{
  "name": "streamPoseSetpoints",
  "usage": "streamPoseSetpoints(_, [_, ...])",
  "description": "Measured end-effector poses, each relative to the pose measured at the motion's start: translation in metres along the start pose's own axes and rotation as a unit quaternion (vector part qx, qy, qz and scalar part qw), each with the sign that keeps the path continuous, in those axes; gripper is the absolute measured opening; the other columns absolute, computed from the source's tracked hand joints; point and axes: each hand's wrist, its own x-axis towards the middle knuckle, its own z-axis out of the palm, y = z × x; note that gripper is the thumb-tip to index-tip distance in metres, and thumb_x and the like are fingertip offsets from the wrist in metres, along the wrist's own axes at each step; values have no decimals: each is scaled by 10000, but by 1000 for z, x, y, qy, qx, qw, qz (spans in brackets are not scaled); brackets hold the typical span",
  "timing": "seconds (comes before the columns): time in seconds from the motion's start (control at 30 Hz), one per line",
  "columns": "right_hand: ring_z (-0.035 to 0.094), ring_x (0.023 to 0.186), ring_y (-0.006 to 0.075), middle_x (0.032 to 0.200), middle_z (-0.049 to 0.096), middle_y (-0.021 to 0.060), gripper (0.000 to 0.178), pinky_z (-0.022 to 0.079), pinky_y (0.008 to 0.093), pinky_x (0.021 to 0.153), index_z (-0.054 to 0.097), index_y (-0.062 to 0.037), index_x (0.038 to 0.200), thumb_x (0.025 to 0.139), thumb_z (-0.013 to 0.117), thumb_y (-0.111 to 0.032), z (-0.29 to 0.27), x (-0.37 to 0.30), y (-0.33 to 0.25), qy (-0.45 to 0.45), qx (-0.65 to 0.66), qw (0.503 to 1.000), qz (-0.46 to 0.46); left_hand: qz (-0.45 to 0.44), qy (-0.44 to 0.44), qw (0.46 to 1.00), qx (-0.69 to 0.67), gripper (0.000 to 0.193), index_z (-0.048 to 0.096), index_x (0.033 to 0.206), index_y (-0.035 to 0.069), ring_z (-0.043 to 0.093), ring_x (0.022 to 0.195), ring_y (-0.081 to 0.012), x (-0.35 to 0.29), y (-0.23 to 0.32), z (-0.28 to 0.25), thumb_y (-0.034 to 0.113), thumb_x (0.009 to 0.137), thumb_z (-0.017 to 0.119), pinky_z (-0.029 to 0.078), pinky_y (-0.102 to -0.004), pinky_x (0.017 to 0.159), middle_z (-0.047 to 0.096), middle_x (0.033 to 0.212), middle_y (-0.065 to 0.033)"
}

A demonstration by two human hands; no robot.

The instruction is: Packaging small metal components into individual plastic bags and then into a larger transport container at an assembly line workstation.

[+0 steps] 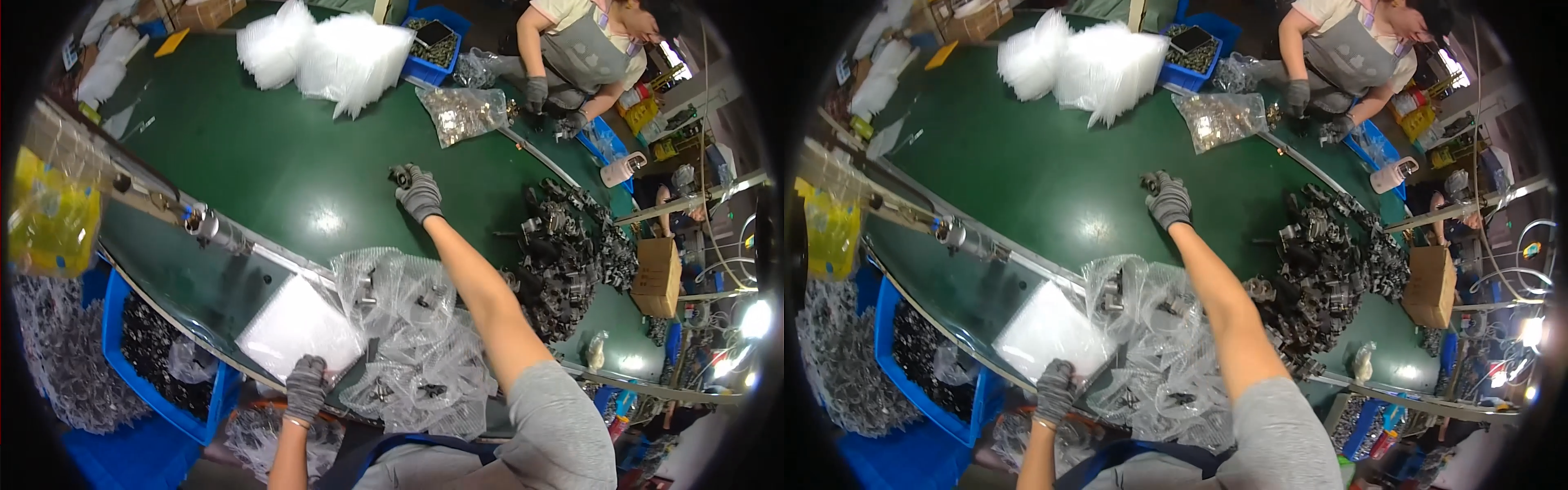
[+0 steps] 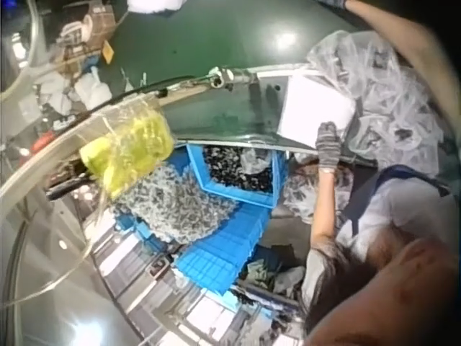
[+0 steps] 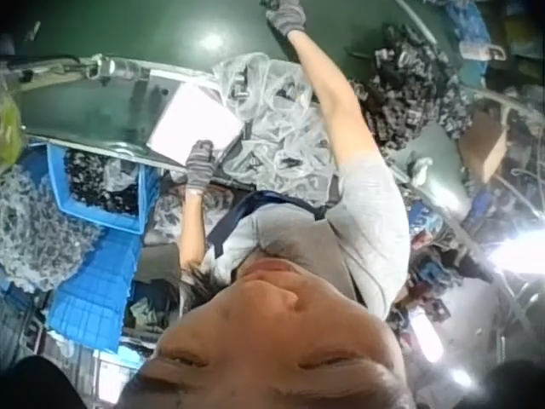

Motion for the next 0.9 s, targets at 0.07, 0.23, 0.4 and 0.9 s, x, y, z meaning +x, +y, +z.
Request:
streamPoseSetpoints(0.07, [591, 1075, 330, 1169, 590, 206, 767, 495, 413, 898, 505, -119, 1298, 626, 764, -382, -3, -37, 20, -66, -19, 993, -95, -20, 1, 999, -30, 176, 625, 910, 46, 586, 794, -367, 3, -1, -3, 141, 762, 637, 501, -446, 693, 585, 862, -174])
streamPoseSetpoints(0.23, [647, 897, 212, 1027, 641, 132, 603, 544, 310, 736, 547, -47, 1231, 703, 735, -271, -66, -86, 76, -164, 354, 920, 23, 32, 130, 981, -143, 203, 614, 898, 33, 585, 726, -375, 11, -19, 24, 186, 784, 683, 490, -436, 641, 567, 763, -170])
streamPoseSetpoints(0.4, [658, 899, 242, 1098, 622, 173, 662, 583, 332, 699, 512, 10, 1235, 745, 740, -373, -186, -239, 12, -305, 688, 652, 92, -62, 43, 972, -222, 156, 620, 946, 31, 604, 797, -343, -5, -21, 10, 117, 820, 655, 489, -397, 686, 595, 848, -166])
streamPoseSetpoints(0.9, [658, 918, 220, 1199, 598, 148, 589, 583, 359, 749, 350, -105, 1439, 904, 591, -145, -57, -401, -65, -543, 698, 418, 209, 38, 281, 931, -228, 165, 679, 1014, 43, 603, 735, -302, -39, 15, -65, 103, 873, 616, 484, -373, 704, 591, 753, -132])
